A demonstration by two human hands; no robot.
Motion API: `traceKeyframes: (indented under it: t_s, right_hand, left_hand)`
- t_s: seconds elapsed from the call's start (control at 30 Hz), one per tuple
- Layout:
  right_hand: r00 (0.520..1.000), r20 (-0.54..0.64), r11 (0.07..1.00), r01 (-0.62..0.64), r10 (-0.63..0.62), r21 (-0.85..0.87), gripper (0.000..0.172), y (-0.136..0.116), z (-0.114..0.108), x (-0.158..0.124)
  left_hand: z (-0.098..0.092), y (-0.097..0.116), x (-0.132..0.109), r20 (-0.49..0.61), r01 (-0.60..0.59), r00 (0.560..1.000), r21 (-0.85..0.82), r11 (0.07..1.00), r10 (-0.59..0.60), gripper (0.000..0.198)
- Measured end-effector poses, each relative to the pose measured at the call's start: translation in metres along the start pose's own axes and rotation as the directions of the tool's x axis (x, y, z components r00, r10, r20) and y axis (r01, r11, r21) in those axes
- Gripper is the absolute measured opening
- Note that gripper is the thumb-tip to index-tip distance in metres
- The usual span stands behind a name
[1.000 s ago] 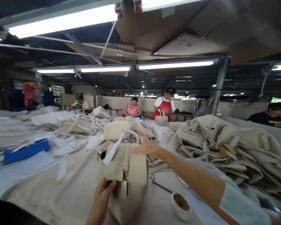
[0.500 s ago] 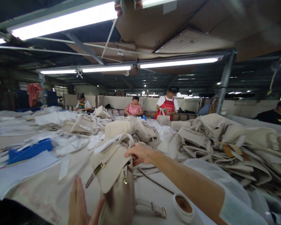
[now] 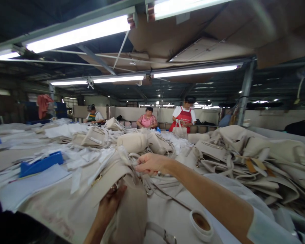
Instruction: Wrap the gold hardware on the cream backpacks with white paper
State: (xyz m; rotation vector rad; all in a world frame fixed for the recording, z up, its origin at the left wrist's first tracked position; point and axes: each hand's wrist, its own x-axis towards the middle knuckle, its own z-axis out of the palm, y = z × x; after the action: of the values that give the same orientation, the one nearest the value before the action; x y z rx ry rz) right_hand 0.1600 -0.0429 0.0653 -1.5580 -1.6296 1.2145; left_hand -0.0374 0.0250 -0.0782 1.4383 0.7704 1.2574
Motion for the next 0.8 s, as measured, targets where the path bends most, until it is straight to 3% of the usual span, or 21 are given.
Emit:
traceKeyframes:
  t_s: [0.07, 0.13, 0.23, 0.37, 0.47, 0.53, 0.6, 0.67, 0.7, 0.77, 0.8]
  right_hand:
    - [0.998, 0.032, 0.992, 0.042, -0.046, 0.116, 0.043, 0.003, -0.01, -0.008]
    - [0.993, 0.014, 0.976, 0.111, -0.116, 0.185, 0.045, 0.007, -0.014, -0.015]
    - [0.985, -0.043, 0.962, 0.175, -0.169, 0.21, 0.041, 0.022, -0.011, -0.017]
    - [0.973, -0.2, 0.974, 0.15, -0.115, 0.167, 0.038, 0.061, 0.007, 0.002]
    - [0.957, -0.273, 0.977, 0.145, -0.099, 0.156, 0.036, 0.083, 0.023, 0.02]
    - [0.949, -0.295, 0.975, 0.165, -0.114, 0.152, 0.033, 0.089, 0.032, 0.028]
    - [0.943, -0.302, 0.97, 0.19, -0.138, 0.15, 0.03, 0.091, 0.041, 0.032]
    - [0.938, -0.308, 0.966, 0.213, -0.159, 0.15, 0.028, 0.092, 0.048, 0.034]
    - [0.934, -0.316, 0.963, 0.225, -0.17, 0.147, 0.027, 0.093, 0.052, 0.035]
    - [0.918, -0.344, 0.959, 0.253, -0.196, 0.129, 0.027, 0.095, 0.057, 0.035]
    - [0.91, -0.358, 0.957, 0.265, -0.208, 0.119, 0.028, 0.096, 0.06, 0.035]
  left_hand:
    - [-0.012, 0.021, 0.016, 0.162, -0.031, 0.986, -0.032, 0.999, 0.036, 0.025]
    - [-0.018, 0.038, 0.032, 0.299, 0.025, 0.954, -0.108, 0.994, 0.008, 0.028]
    - [-0.014, 0.041, 0.057, 0.442, 0.148, 0.895, -0.165, 0.975, -0.061, 0.033]
    - [0.003, 0.012, 0.084, 0.415, 0.077, 0.909, -0.103, 0.992, -0.027, 0.029]
    - [0.006, -0.001, 0.089, 0.204, -0.012, 0.979, 0.024, 1.0, 0.007, 0.026]
    - [0.0, 0.002, 0.081, -0.03, -0.066, 0.997, 0.145, 0.987, 0.071, 0.024]
    - [-0.009, 0.012, 0.062, -0.192, -0.1, 0.97, 0.245, 0.964, 0.15, 0.019]
    - [-0.013, 0.024, 0.035, -0.184, -0.115, 0.965, 0.342, 0.933, 0.186, 0.015]
    - [-0.013, 0.028, 0.02, -0.117, -0.099, 0.981, 0.386, 0.917, 0.155, 0.021]
    - [-0.006, 0.033, -0.005, 0.002, 0.054, 0.998, 0.371, 0.927, -0.059, 0.039]
    - [-0.002, 0.033, -0.014, 0.053, 0.175, 0.978, 0.309, 0.935, -0.2, 0.046]
